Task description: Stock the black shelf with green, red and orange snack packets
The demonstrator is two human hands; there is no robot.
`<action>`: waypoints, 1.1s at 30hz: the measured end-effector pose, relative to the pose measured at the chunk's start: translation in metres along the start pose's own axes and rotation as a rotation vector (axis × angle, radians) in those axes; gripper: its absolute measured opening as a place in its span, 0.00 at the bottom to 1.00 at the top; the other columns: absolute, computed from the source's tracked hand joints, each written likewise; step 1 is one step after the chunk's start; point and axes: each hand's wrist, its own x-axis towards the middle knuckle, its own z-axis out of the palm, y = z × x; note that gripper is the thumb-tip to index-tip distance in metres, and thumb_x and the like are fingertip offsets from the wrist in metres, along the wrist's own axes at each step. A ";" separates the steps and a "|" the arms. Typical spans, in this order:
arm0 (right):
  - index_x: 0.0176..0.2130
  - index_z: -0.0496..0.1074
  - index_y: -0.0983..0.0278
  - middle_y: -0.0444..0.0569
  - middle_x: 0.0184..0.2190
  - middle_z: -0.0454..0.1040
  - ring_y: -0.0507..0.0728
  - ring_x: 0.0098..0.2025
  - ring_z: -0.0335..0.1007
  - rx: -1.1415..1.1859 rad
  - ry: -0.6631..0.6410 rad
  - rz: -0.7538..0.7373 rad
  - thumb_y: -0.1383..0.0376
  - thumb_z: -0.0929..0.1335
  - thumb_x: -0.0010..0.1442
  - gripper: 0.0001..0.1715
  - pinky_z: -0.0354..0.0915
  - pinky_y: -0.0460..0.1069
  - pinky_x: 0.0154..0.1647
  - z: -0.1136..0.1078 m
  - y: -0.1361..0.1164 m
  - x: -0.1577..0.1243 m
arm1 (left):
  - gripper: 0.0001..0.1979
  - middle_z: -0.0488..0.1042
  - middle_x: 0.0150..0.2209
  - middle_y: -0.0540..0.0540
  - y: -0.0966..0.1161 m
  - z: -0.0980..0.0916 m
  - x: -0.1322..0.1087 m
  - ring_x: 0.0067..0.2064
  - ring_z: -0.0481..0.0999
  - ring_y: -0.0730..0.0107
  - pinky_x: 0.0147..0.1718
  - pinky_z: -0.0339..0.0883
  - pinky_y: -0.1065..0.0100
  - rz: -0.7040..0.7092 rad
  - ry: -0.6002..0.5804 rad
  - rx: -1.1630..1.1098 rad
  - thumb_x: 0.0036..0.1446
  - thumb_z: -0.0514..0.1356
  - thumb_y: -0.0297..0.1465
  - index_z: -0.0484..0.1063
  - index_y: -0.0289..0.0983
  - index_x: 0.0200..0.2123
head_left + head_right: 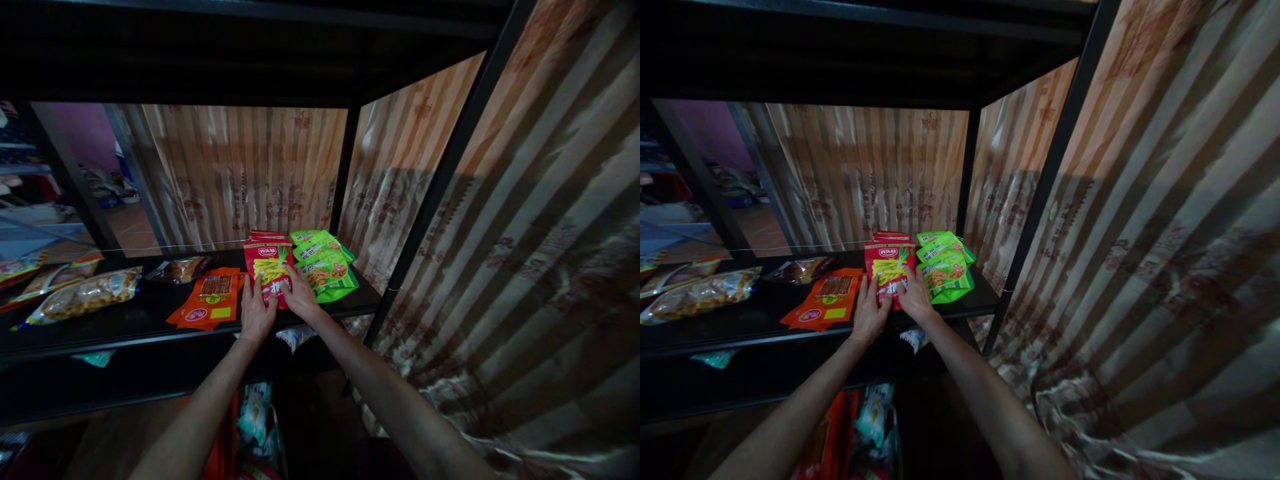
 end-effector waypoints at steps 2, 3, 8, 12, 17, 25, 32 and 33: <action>0.63 0.56 0.67 0.60 0.63 0.55 0.63 0.65 0.51 -0.018 0.006 -0.020 0.63 0.59 0.63 0.30 0.52 0.57 0.63 0.000 -0.001 -0.004 | 0.33 0.46 0.67 0.31 0.000 0.001 -0.001 0.67 0.49 0.50 0.62 0.50 0.53 0.008 -0.010 0.014 0.56 0.54 0.38 0.56 0.29 0.62; 0.63 0.56 0.68 0.60 0.64 0.54 0.64 0.66 0.49 -0.025 0.006 -0.026 0.61 0.58 0.64 0.30 0.51 0.57 0.64 0.001 -0.001 -0.006 | 0.33 0.46 0.67 0.30 0.000 0.001 -0.001 0.67 0.49 0.50 0.61 0.50 0.53 0.013 -0.018 0.027 0.57 0.54 0.39 0.55 0.28 0.62; 0.62 0.58 0.68 0.60 0.64 0.54 0.65 0.66 0.49 -0.028 -0.018 0.025 0.57 0.58 0.64 0.31 0.50 0.59 0.64 0.002 -0.003 -0.012 | 0.33 0.51 0.65 0.30 0.000 0.003 0.000 0.65 0.54 0.51 0.60 0.53 0.54 0.059 -0.060 0.100 0.56 0.55 0.38 0.56 0.28 0.62; 0.63 0.56 0.70 0.61 0.65 0.51 0.66 0.67 0.46 -0.045 -0.016 0.027 0.57 0.58 0.64 0.33 0.50 0.58 0.64 0.003 -0.001 -0.013 | 0.33 0.52 0.65 0.32 -0.001 0.003 -0.001 0.65 0.54 0.53 0.60 0.53 0.55 0.049 -0.048 0.093 0.56 0.55 0.38 0.55 0.31 0.63; 0.64 0.55 0.69 0.60 0.66 0.50 0.66 0.68 0.43 -0.050 0.034 -0.049 0.59 0.59 0.63 0.33 0.47 0.60 0.65 0.003 0.001 -0.017 | 0.32 0.52 0.66 0.34 -0.002 0.002 -0.007 0.65 0.54 0.52 0.60 0.53 0.53 0.064 0.046 0.093 0.55 0.57 0.38 0.58 0.33 0.61; 0.63 0.55 0.73 0.63 0.68 0.42 0.66 0.69 0.38 -0.061 0.017 -0.103 0.59 0.58 0.64 0.32 0.46 0.60 0.66 0.003 0.006 -0.033 | 0.28 0.51 0.66 0.33 -0.012 -0.002 -0.017 0.66 0.53 0.52 0.61 0.53 0.56 0.116 0.049 0.109 0.57 0.55 0.37 0.62 0.31 0.59; 0.62 0.58 0.67 0.59 0.68 0.43 0.65 0.68 0.42 0.026 -0.025 -0.159 0.59 0.63 0.60 0.33 0.49 0.60 0.64 0.002 0.015 -0.049 | 0.25 0.56 0.64 0.35 -0.015 -0.007 -0.016 0.63 0.58 0.55 0.59 0.56 0.55 0.118 -0.010 0.075 0.59 0.54 0.35 0.62 0.34 0.59; 0.62 0.59 0.67 0.59 0.67 0.45 0.65 0.67 0.44 0.045 -0.024 -0.152 0.59 0.63 0.60 0.33 0.50 0.60 0.64 0.002 0.015 -0.049 | 0.24 0.57 0.63 0.35 -0.015 -0.006 -0.016 0.63 0.58 0.55 0.60 0.55 0.54 0.116 -0.008 0.069 0.59 0.54 0.35 0.62 0.34 0.58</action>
